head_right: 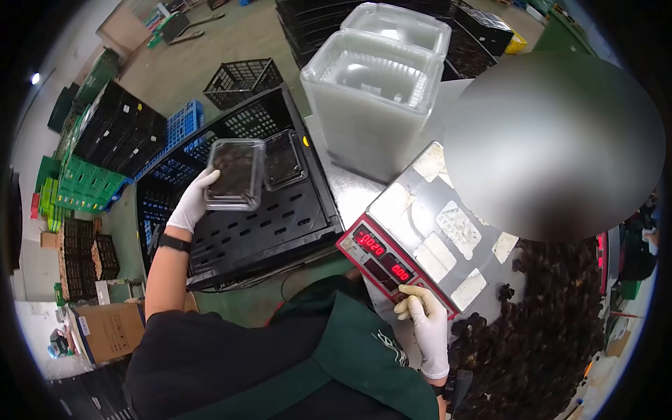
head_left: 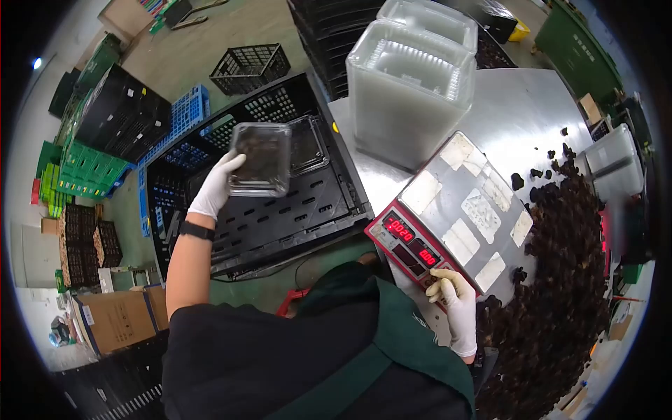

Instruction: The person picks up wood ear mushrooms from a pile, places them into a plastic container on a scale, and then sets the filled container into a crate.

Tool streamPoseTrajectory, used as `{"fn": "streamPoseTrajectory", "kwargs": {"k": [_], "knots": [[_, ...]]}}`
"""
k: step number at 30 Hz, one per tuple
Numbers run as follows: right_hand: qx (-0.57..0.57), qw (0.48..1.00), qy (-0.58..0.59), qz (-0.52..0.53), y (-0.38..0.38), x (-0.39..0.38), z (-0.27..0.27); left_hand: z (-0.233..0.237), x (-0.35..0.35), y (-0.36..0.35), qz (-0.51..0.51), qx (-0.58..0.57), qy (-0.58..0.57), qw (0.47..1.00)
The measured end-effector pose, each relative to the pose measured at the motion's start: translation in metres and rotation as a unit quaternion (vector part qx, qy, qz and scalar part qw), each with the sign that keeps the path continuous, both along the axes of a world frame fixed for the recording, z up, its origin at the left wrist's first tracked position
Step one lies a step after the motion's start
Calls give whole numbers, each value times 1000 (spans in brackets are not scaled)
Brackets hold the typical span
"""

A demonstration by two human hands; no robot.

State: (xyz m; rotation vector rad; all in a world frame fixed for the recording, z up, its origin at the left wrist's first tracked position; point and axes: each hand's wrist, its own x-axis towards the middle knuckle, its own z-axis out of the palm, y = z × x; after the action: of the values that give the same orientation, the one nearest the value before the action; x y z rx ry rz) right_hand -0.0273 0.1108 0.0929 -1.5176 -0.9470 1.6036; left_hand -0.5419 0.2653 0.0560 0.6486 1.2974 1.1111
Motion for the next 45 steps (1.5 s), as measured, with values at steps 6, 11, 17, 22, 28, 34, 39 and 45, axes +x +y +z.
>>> {"fn": "streamPoseTrajectory", "kwargs": {"k": [6, 11, 17, 22, 28, 34, 39, 45], "knots": [[-22, 999, -27, -24, -8, 7, -9, -174, -81, 61, -41, -146, 153, 977], [-26, 995, -79, -51, -21, 13, 5, -117, 16, 101, 39, 139, 626, 766], [-14, 996, -51, -69, -36, 10, -13, 149, 226, 79, -46, 575, 623, 527], [35, 992, -100, -69, -49, 8, -19, 153, 252, 108, -251, 532, 561, 582], [39, 988, -103, -106, -76, 8, -56, 159, 256, 130, -281, 502, 509, 640], [23, 991, -87, -102, -77, 2, -41, 172, 256, 129, -264, 479, 515, 660], [38, 983, -137, -113, -81, 5, -41, 192, 259, 123, -150, 545, 465, 682], [16, 984, -128, -119, -82, 1, -30, 190, 318, 32, -166, 747, 363, 531]]}}
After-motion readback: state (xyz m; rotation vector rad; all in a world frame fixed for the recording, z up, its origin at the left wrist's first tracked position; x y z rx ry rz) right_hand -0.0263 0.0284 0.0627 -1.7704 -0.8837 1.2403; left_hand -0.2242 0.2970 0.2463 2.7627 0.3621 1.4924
